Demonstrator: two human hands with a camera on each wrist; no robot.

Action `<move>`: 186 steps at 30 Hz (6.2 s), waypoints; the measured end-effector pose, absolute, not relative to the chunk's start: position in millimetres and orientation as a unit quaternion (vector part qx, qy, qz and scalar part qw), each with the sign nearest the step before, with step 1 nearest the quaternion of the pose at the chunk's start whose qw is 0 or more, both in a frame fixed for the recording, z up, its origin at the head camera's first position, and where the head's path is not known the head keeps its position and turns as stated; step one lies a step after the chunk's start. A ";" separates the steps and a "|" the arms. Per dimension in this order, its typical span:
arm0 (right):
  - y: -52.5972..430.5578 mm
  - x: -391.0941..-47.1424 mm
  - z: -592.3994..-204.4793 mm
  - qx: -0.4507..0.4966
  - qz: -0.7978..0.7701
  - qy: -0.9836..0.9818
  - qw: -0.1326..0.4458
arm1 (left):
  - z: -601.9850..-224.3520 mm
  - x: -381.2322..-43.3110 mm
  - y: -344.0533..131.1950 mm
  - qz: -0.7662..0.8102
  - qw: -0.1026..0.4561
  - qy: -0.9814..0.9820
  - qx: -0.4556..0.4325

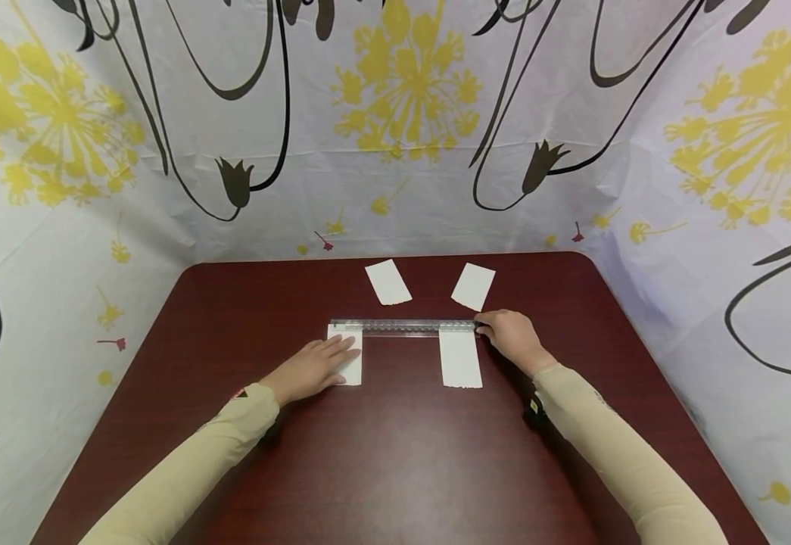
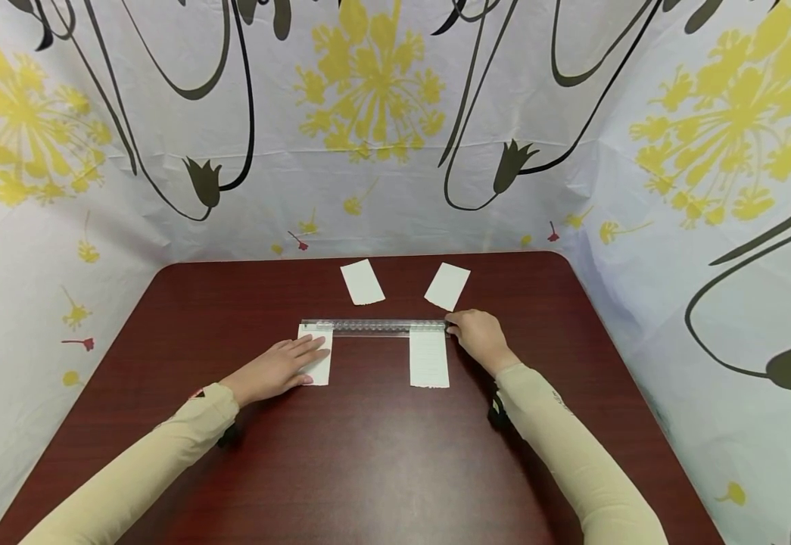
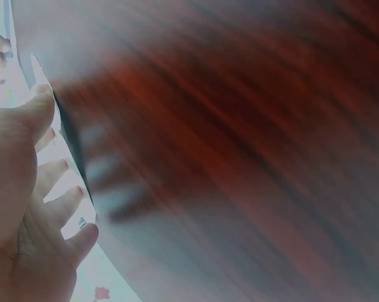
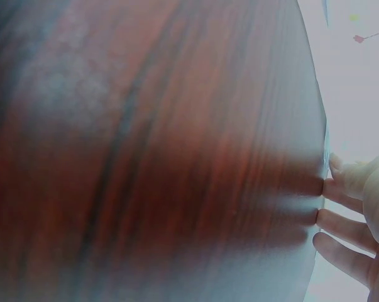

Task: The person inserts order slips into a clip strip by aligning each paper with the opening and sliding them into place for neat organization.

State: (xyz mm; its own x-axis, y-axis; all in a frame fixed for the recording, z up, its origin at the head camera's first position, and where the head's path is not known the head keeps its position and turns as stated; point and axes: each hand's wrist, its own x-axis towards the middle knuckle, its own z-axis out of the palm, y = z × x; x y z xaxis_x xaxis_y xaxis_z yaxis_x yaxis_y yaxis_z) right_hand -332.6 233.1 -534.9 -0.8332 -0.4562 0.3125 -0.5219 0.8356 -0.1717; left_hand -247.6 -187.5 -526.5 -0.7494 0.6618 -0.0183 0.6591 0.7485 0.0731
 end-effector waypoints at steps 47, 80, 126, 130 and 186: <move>234.2 -333.0 -536.9 0.248 0.129 -0.951 0.129 | -529.7 -251.4 -175.5 0.036 0.000 0.927 0.374; 249.4 -335.3 -544.3 0.244 0.181 -0.946 0.110 | -533.4 -254.5 -176.7 0.034 0.008 0.929 0.369; 246.6 -341.2 -539.8 0.275 0.160 -0.937 0.143 | -524.7 -254.9 -173.1 0.032 0.007 0.929 0.368; 246.3 -340.0 -539.1 0.276 0.162 -0.938 0.137 | -525.9 -254.9 -173.0 0.032 0.007 0.929 0.368; 245.8 -338.2 -543.8 0.273 0.171 -0.939 0.120 | -528.7 -254.3 -159.6 0.029 0.026 0.932 0.361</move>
State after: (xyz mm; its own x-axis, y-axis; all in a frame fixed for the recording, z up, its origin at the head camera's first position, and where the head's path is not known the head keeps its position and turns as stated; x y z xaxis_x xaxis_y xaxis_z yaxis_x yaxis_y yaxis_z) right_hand -338.2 245.8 -543.8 -0.8223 -0.4716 0.3185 -0.5537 0.7923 -0.2563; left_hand -254.3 -159.6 -528.7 -0.7380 0.6742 -0.0273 0.6712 0.7377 0.0723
